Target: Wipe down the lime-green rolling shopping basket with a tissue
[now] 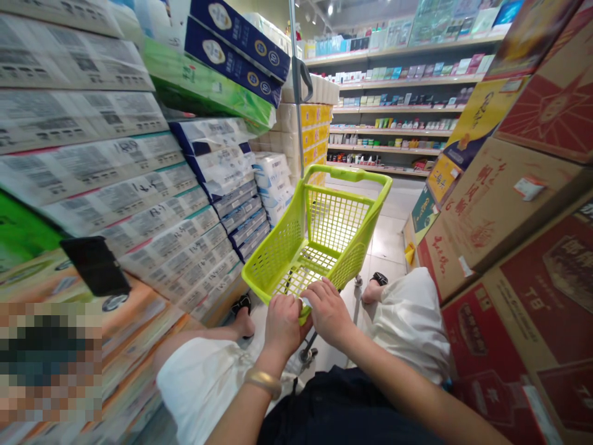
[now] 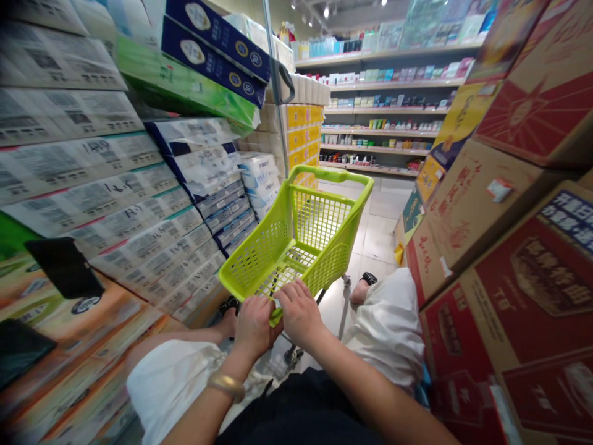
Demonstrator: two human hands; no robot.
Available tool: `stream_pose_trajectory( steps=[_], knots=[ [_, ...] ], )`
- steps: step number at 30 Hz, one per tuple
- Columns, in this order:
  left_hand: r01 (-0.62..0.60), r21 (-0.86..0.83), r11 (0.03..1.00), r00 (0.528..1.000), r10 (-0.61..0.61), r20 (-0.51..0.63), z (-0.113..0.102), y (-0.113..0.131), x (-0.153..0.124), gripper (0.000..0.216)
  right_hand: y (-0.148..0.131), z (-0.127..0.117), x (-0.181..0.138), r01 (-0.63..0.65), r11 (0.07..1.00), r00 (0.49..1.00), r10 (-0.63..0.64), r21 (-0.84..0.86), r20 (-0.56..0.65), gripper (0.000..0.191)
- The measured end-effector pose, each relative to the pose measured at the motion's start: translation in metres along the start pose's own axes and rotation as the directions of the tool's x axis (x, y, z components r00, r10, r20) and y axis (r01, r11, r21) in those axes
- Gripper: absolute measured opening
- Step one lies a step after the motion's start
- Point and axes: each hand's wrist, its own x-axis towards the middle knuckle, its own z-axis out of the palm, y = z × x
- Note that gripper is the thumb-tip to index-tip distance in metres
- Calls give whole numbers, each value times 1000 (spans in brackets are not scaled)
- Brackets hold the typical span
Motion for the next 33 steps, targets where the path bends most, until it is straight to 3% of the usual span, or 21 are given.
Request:
stream_pose_trajectory(
  steps=[5,8,13,16,21,24,29,33],
  knots=[
    [21,11,1000,1000,-21,17,0,2,2,18,27,-8,15,-114,991,993,112,-65,-32,38],
    [28,6,1000,999,-28,17,-1,3,2,18,23,-6,15,-161,984,986,158,-72,-49,38],
    [14,-18,1000,1000,-13,8,-1,0,1,17,-4,3,0,-44,999,999,44,-2,-27,32],
    [7,-5,1000,1000,-7,5,0,-1,0,18,2,1,1,2,1000,1000,-2,-2,-5,32],
    [21,1,1000,1000,-21,22,2,2,1,18,31,-9,17,-134,989,990,132,-62,-48,39],
    [34,0,999,999,-34,21,1,3,1,17,26,-7,16,-175,983,984,172,-62,-54,40],
    [12,5,1000,1000,-12,16,0,1,0,22,-2,3,-1,-35,999,999,35,6,-1,35],
    [0,19,1000,1000,-1,12,1,-1,-1,22,10,0,1,27,999,1000,-27,19,8,37]
  ],
)
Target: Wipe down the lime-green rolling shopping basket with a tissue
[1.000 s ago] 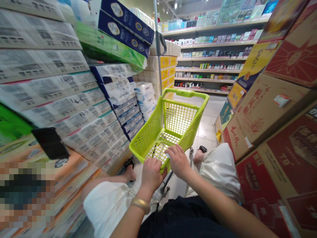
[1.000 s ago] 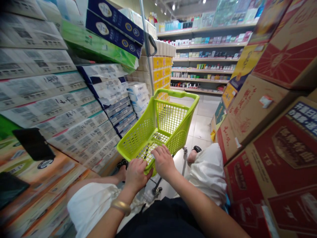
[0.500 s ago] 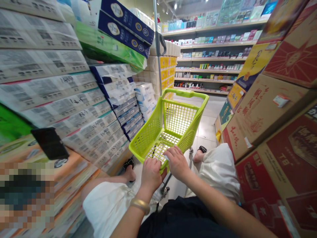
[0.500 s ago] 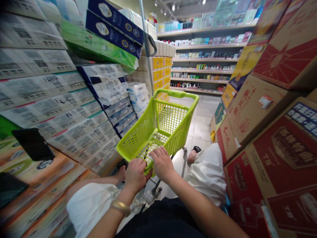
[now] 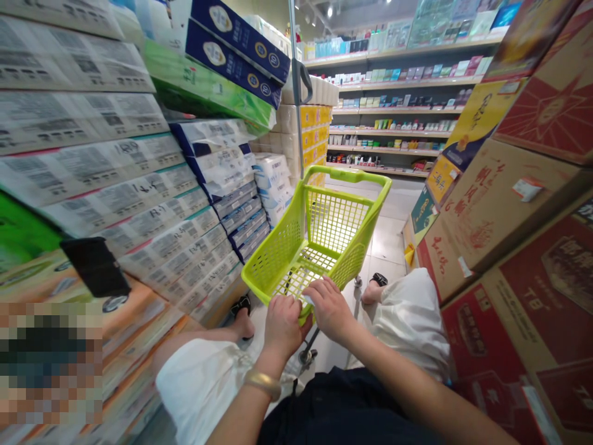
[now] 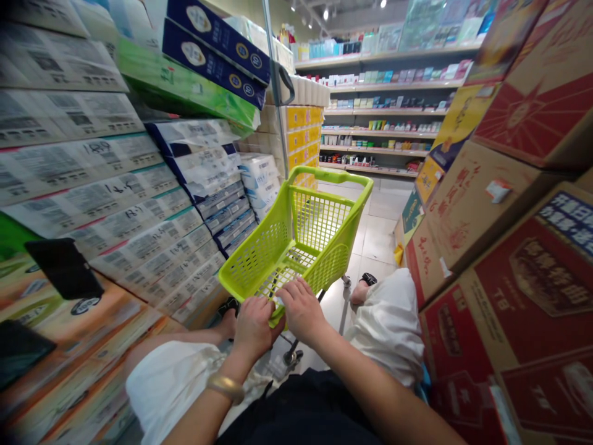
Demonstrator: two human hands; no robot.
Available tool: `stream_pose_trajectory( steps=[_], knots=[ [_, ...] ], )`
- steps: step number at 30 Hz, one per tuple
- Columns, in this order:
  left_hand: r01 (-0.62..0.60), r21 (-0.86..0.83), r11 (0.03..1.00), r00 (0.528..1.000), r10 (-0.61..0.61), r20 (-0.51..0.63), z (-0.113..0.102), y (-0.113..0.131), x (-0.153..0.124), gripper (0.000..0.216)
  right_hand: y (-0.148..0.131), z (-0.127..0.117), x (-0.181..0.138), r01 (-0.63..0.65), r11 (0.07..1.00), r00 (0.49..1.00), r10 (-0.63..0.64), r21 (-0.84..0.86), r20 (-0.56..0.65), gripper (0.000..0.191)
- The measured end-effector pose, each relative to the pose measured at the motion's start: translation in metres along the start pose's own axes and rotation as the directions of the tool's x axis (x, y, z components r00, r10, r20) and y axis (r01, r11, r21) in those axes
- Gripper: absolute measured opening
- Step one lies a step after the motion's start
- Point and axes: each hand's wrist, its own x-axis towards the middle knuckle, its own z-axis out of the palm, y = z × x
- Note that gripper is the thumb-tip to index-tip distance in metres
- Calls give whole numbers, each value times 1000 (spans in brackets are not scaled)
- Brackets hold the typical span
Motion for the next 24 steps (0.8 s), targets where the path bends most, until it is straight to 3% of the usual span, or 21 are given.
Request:
stream_pose_trajectory(
  steps=[4,7,12,15,20,24],
  knots=[
    [21,20,1000,1000,-21,2,1,2,2,18,21,-7,9,-73,997,997,72,-33,-28,44],
    [24,12,1000,1000,-24,-2,1,3,2,19,14,-5,7,-113,993,993,111,-33,-45,43],
    [4,-20,1000,1000,-4,-7,1,0,1,21,-9,2,-3,3,1000,1000,-3,10,13,36],
    [7,-20,1000,1000,-7,3,0,-1,0,20,2,-2,1,38,999,999,-38,14,28,35],
    [36,-13,999,999,-36,31,-1,3,1,15,33,-14,15,-137,990,991,137,-30,-9,47],
    [38,-6,999,999,-38,16,-1,5,2,18,16,-9,9,-120,993,992,120,-16,-23,45]
  ],
)
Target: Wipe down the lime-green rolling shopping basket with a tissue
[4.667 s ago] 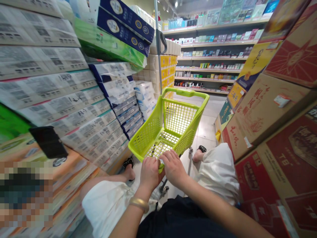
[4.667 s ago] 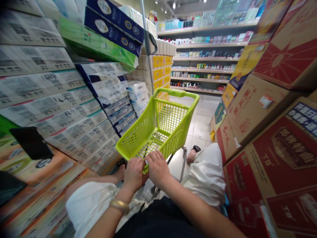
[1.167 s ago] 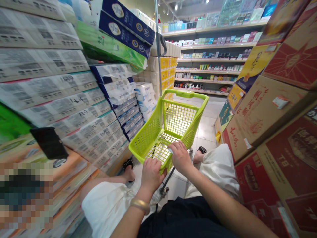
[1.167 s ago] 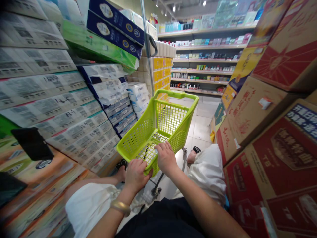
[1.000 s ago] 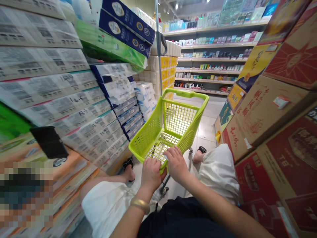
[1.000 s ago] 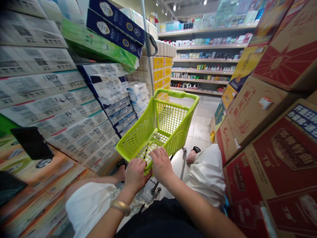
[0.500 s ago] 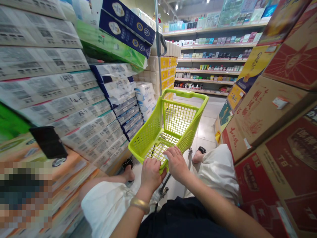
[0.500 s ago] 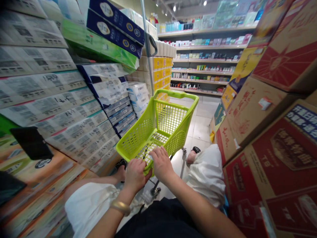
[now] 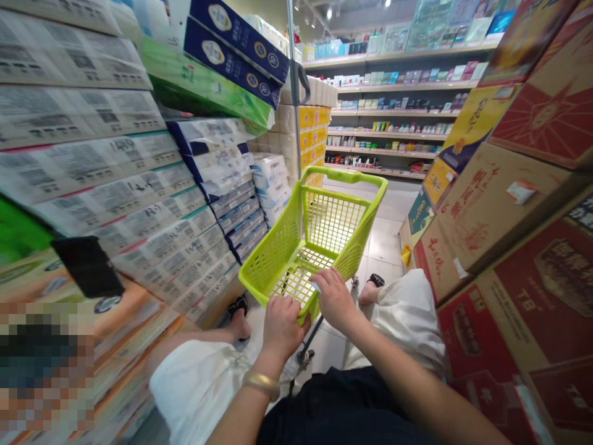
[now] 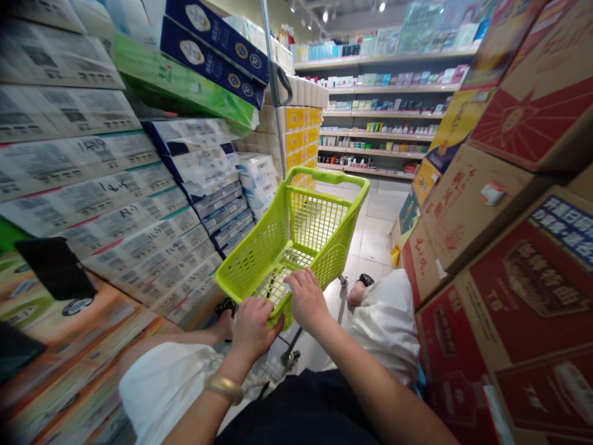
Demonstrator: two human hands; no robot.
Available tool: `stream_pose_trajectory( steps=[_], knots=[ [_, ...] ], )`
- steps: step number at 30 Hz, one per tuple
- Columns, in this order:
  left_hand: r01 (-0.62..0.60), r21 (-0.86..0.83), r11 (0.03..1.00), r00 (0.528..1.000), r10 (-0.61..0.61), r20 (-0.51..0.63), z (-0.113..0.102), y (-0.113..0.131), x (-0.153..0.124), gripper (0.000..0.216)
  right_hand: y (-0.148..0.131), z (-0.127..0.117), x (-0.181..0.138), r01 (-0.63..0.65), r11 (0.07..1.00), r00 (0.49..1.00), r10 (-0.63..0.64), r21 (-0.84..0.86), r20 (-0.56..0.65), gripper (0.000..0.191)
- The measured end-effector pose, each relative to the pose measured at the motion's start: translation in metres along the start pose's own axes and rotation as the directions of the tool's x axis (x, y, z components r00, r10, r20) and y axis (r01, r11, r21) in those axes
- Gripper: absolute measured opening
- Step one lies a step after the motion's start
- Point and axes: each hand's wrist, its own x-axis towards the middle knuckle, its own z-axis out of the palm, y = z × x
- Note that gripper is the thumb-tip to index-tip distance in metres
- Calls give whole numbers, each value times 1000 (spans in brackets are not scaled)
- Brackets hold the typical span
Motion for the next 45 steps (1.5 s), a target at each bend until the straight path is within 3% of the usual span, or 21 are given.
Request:
stream_pose_trajectory(
  steps=[3,6,12,19,26,29,39,45],
  knots=[
    [-17,-4,1000,1000,17,-14,0,-2,-1,22,-19,7,-11,95,995,995,-95,41,17,40],
    [-26,-11,1000,1000,26,-14,0,-4,-2,24,-17,8,-12,136,989,990,-138,50,28,37],
    [10,-8,1000,1000,-10,26,0,-2,-2,18,6,0,1,36,999,999,-37,-10,-16,45],
    [-12,-6,1000,1000,12,-1,1,-4,-3,21,-24,8,-12,144,989,988,-146,44,45,33],
    [-12,-2,1000,999,12,39,1,-8,-1,18,10,0,4,63,997,998,-63,-40,-2,45],
    [-5,-14,1000,998,6,67,0,-14,2,17,12,2,9,33,997,999,-34,-64,-11,45],
    [52,-24,998,983,-47,177,-17,-52,-6,12,-26,29,14,16,999,999,-17,-49,-27,36],
    [157,-19,987,977,-153,148,-34,-26,4,31,-47,34,17,7,998,1000,-8,-66,-9,20]
  ],
)
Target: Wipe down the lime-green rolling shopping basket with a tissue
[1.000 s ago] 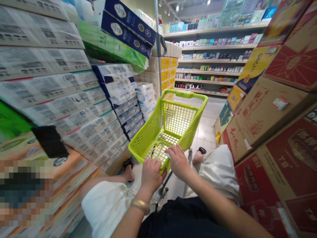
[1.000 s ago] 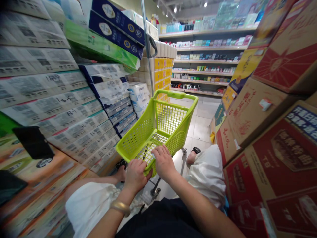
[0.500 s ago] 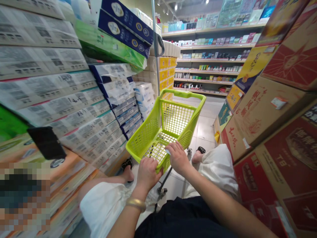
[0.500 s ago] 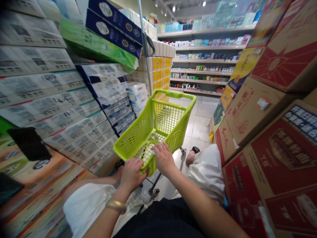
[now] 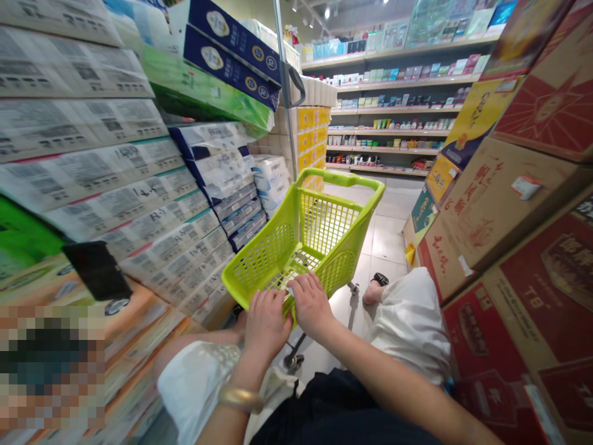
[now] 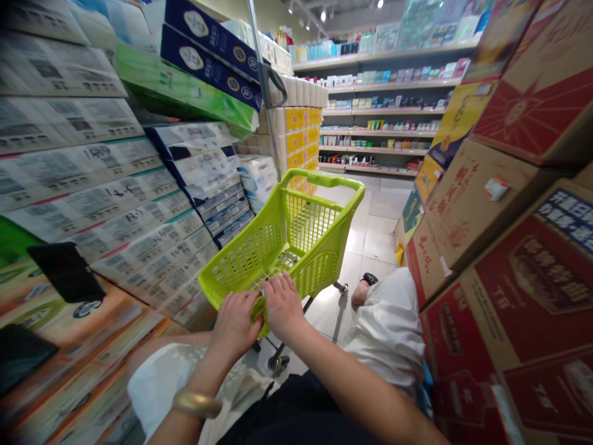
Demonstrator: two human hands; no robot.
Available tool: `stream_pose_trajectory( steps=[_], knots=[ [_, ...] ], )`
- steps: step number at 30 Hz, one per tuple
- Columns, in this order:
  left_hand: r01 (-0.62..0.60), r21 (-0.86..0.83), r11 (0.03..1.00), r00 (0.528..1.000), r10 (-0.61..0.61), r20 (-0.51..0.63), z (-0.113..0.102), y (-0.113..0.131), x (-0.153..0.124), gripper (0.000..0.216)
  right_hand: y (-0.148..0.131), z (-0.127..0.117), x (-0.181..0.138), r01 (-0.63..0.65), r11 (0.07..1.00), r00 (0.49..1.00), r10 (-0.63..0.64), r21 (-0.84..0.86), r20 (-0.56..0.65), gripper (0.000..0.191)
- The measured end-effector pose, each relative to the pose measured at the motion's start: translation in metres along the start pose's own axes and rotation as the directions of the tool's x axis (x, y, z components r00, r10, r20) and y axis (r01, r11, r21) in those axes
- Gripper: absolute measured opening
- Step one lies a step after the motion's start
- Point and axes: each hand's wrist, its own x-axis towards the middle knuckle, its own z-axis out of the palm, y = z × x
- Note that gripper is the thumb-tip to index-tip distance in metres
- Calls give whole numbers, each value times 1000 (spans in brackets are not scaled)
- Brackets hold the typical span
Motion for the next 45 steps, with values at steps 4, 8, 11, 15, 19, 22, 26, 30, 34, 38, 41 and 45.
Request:
stream_pose_trajectory(
  steps=[4,8,11,15,19,22,26,30,34,38,41,45],
  knots=[
    [115,4,993,991,-115,61,2,24,4,28,-2,-1,-1,58,998,998,-59,-23,-9,15],
    [144,1,990,985,-144,94,12,30,-2,37,5,-3,-5,97,995,994,-98,-22,-48,17],
    [137,5,991,989,-137,52,20,30,-7,29,12,-6,-8,97,995,994,-97,-8,-51,18],
    [116,7,993,993,-116,-31,28,28,-9,35,18,-10,-9,101,995,994,-100,12,-48,20],
    [104,-5,995,992,-104,-76,29,28,-10,35,22,-11,-8,86,996,995,-85,15,-58,25],
    [77,-19,997,993,-79,-92,28,25,-12,30,32,-12,-6,69,998,996,-69,0,-60,31],
    [51,-12,999,991,-52,-124,28,19,-16,29,48,-16,0,45,998,997,-48,-41,-61,37],
    [134,24,991,990,-133,-54,18,22,-13,24,42,-17,2,-9,998,999,6,-70,-47,36],
    [237,98,966,959,-249,136,0,37,-4,17,16,-12,-4,34,998,998,-37,-55,-48,24],
    [196,122,973,967,-212,138,-4,44,-4,14,15,-13,-10,63,998,998,-64,-20,-20,25],
    [167,106,980,983,-173,53,3,42,-10,9,35,-19,-7,-29,999,999,28,-41,-15,33],
    [155,102,983,988,-154,-15,9,40,-13,10,48,-23,-1,-148,984,988,144,-94,-47,37]
  ],
)
